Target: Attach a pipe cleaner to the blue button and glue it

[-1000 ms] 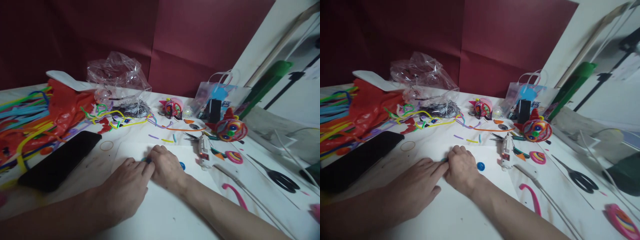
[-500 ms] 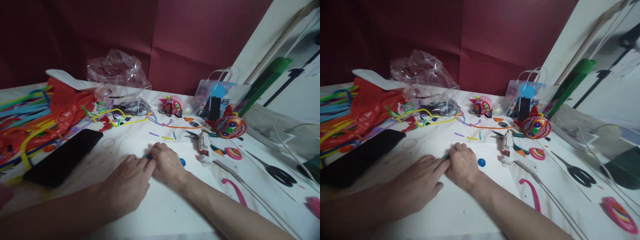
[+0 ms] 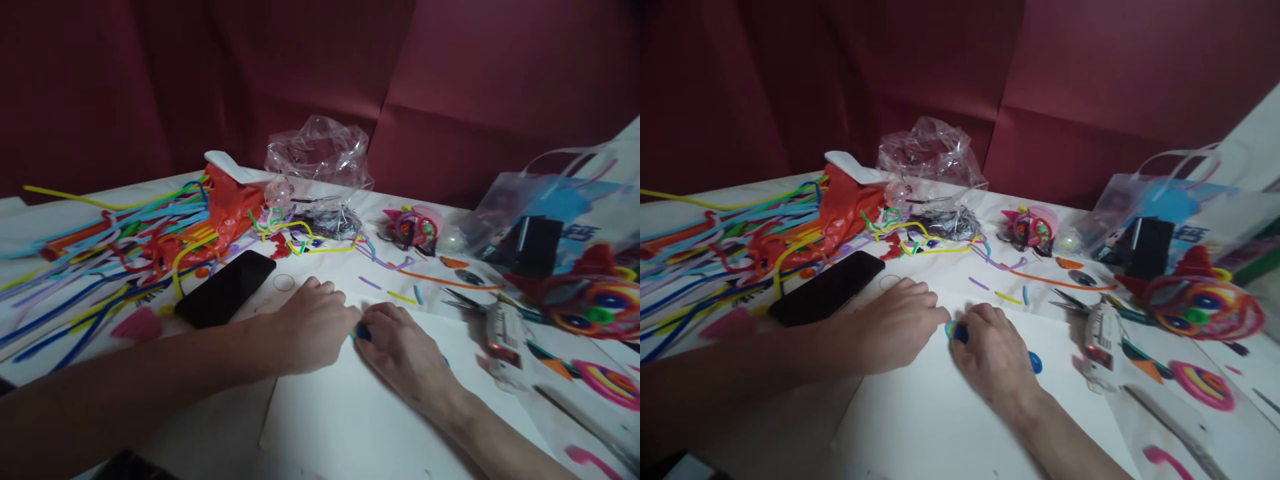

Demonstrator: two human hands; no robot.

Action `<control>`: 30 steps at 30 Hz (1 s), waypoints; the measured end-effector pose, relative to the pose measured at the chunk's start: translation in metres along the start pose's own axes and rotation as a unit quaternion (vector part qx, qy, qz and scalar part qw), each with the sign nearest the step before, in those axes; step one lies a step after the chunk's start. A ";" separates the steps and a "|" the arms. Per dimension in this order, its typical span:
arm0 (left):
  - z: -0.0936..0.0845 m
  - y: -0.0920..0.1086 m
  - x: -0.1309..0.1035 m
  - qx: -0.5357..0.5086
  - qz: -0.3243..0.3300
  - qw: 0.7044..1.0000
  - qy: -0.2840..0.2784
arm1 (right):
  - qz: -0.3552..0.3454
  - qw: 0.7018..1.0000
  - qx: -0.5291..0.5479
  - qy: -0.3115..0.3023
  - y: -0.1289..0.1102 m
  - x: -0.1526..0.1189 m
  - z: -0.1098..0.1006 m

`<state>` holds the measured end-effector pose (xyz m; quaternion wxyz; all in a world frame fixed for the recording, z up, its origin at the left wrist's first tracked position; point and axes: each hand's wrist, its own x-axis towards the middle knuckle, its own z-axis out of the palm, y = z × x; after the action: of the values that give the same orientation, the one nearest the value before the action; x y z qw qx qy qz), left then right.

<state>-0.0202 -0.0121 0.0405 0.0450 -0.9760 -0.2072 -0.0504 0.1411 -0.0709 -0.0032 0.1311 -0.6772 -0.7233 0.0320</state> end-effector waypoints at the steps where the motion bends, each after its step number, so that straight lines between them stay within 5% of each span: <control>1: 0.002 0.000 -0.001 0.011 0.009 1.000 -0.013 | -0.003 1.000 0.001 0.003 0.001 0.000 0.001; 13: 0.007 0.005 -0.007 0.009 0.010 0.993 -0.121 | -0.041 0.997 0.009 0.061 0.012 -0.003 0.014; 30: 0.001 0.006 -0.007 -0.002 0.004 0.986 -0.166 | -0.107 0.992 0.031 0.057 0.028 -0.008 0.015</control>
<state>-0.0237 -0.0207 0.0383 0.0085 -0.9717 -0.2074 0.1125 0.1649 -0.0748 -0.0253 0.1963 -0.5922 -0.7815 0.0015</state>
